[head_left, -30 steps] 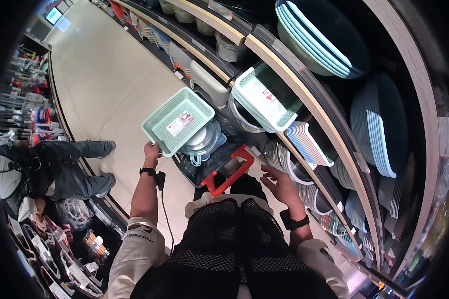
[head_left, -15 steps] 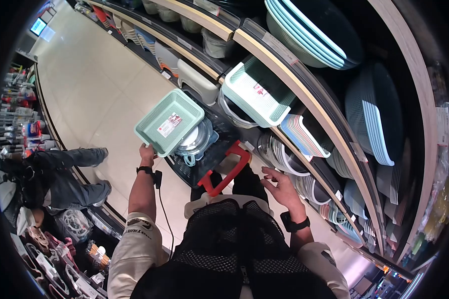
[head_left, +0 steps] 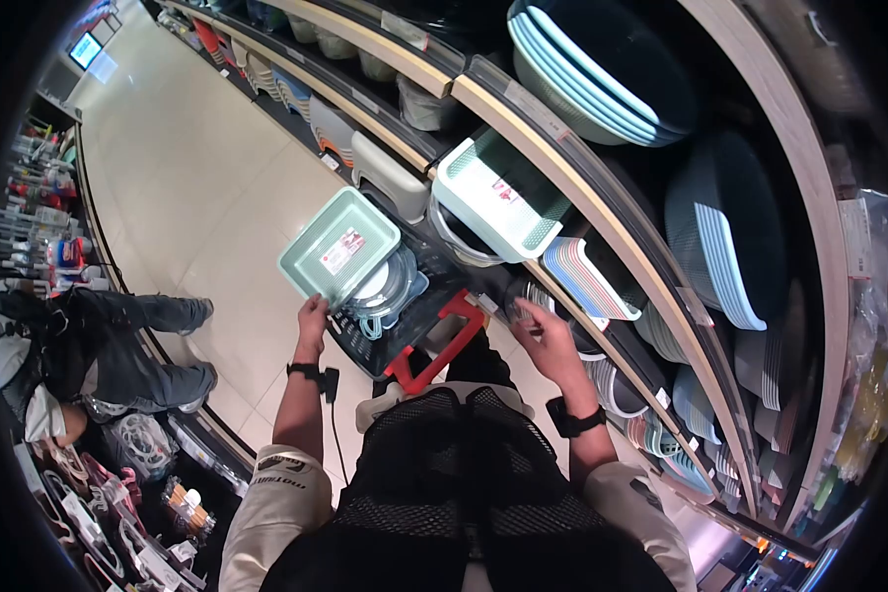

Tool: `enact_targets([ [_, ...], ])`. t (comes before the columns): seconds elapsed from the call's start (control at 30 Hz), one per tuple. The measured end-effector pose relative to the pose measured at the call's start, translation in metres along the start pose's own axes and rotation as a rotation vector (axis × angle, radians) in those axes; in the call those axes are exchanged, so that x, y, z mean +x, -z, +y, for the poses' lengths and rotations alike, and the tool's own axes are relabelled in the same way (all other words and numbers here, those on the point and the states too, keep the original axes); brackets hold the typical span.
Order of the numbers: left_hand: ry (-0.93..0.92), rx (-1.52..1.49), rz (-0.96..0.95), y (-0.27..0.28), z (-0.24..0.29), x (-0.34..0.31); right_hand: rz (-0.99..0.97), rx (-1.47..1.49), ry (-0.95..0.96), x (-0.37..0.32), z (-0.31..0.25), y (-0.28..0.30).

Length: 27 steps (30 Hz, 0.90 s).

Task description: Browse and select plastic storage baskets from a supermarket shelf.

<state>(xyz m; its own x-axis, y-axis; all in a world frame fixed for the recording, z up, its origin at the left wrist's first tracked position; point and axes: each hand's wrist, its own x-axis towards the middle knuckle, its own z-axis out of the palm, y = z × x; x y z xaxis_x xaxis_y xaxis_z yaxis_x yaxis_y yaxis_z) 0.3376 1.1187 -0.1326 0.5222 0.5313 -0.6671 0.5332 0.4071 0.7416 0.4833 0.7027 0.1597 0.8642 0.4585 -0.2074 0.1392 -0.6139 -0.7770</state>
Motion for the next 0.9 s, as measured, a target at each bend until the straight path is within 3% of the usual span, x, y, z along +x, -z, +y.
enact_targets([
  [0.03, 0.015, -0.063, -0.065, -0.003, 0.004, -0.017, 0.064, -0.006, 0.075, 0.009, -0.003, 0.002],
  [0.1, 0.057, -0.164, -0.175, -0.013, 0.021, -0.060, 0.129, 0.000, 0.000, 0.026, -0.010, 0.002],
  [0.27, 0.048, -0.192, -0.224, -0.021, 0.019, -0.117, 0.190, -0.218, 0.027, 0.076, -0.022, 0.006],
  [0.37, 0.043, -0.178, -0.256, -0.025, 0.028, -0.144, 0.248, -0.408, 0.127, 0.104, 0.009, -0.003],
  [0.4, 0.033, -0.161, -0.288, -0.026, 0.033, -0.150, 0.204, -0.412, 0.012, 0.107, 0.002, -0.002],
  [0.5, 0.004, -0.127, -0.323, -0.027, 0.049, -0.163, 0.171, -0.387, -0.074, 0.115, 0.008, -0.001],
  [0.77, -0.183, -0.102, -0.391, -0.039, 0.109, -0.181, 0.185, -0.483, 0.005, 0.111, -0.006, 0.008],
  [0.9, -0.225, -0.108, -0.427, -0.048, 0.131, -0.189, 0.305, -0.498, 0.064, 0.099, -0.033, 0.020],
])
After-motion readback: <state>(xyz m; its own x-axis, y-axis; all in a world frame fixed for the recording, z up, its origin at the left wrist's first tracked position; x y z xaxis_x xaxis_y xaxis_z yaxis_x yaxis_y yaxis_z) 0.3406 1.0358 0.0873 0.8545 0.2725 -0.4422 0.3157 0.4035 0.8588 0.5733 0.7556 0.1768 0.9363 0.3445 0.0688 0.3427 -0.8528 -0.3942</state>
